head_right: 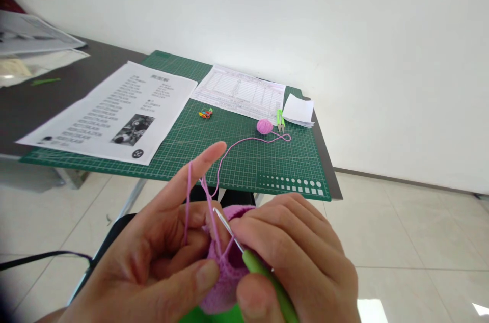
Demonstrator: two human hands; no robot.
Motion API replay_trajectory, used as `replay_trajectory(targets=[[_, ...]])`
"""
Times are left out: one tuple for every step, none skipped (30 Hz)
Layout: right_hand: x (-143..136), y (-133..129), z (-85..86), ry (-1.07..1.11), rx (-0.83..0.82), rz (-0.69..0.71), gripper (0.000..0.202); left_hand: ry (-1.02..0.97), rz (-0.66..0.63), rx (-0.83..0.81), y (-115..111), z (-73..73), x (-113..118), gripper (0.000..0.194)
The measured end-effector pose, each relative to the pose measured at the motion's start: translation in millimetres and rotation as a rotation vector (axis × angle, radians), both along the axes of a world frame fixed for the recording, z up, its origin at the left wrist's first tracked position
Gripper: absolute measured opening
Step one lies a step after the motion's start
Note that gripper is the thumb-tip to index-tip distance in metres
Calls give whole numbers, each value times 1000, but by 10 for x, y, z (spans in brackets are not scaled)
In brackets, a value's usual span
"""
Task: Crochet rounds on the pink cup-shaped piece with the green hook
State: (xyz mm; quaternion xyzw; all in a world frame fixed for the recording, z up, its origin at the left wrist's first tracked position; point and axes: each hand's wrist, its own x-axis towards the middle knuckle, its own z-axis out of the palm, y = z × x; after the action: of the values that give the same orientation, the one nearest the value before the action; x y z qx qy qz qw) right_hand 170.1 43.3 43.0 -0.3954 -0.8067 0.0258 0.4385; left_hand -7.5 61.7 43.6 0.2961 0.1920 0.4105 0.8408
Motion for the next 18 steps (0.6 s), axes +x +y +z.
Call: replay_trajectory(targets=[[-15,4,21,-14,6,-5,28,23,23,7,-11,14,4,87],[-33,5,46,-24,7,-12,26,56,45,15,-21,28,10,94],[-53,4,74,-30,7,-24,24,101,64,26,-29,41,18,102],[-72,1,104,-35,6,-43,25,157,87,35,-37,53,25,108],[-90,-4,135,-36,10,-69,26,212,108,42,-43,62,31,113],[-107,-8,165,-30,13,-100,28,258,124,54,-47,67,36,115],[-122,-12,192,-20,11,-125,30,289,131,71,-50,68,38,114],[-135,-16,213,-8,8,-142,31,301,136,93,-52,64,37,113],[-148,-20,228,5,2,-158,32,300,136,118,-52,54,33,110],[-160,-24,232,15,-8,-174,31,283,121,149,-50,41,25,109],[-172,-29,228,25,-8,-191,33,253,84,182,-48,25,14,108],[-182,-35,214,28,-15,-206,35,219,54,204,-44,8,-1,107],[-189,-41,193,34,-9,-226,37,182,29,211,-39,-7,-18,106],[-192,-46,169,59,9,-258,39,147,8,203,-32,-20,-39,104],[-188,-48,147,82,20,-274,41,122,36,165,-23,-29,-61,100],[-175,-47,131,103,25,-276,42,95,39,126,-10,-35,-84,98],[-155,-42,124,112,15,-258,42,49,-21,124,5,-38,-106,97],[-127,-34,129,105,-13,-216,40,24,-99,127,23,-38,-127,97]])
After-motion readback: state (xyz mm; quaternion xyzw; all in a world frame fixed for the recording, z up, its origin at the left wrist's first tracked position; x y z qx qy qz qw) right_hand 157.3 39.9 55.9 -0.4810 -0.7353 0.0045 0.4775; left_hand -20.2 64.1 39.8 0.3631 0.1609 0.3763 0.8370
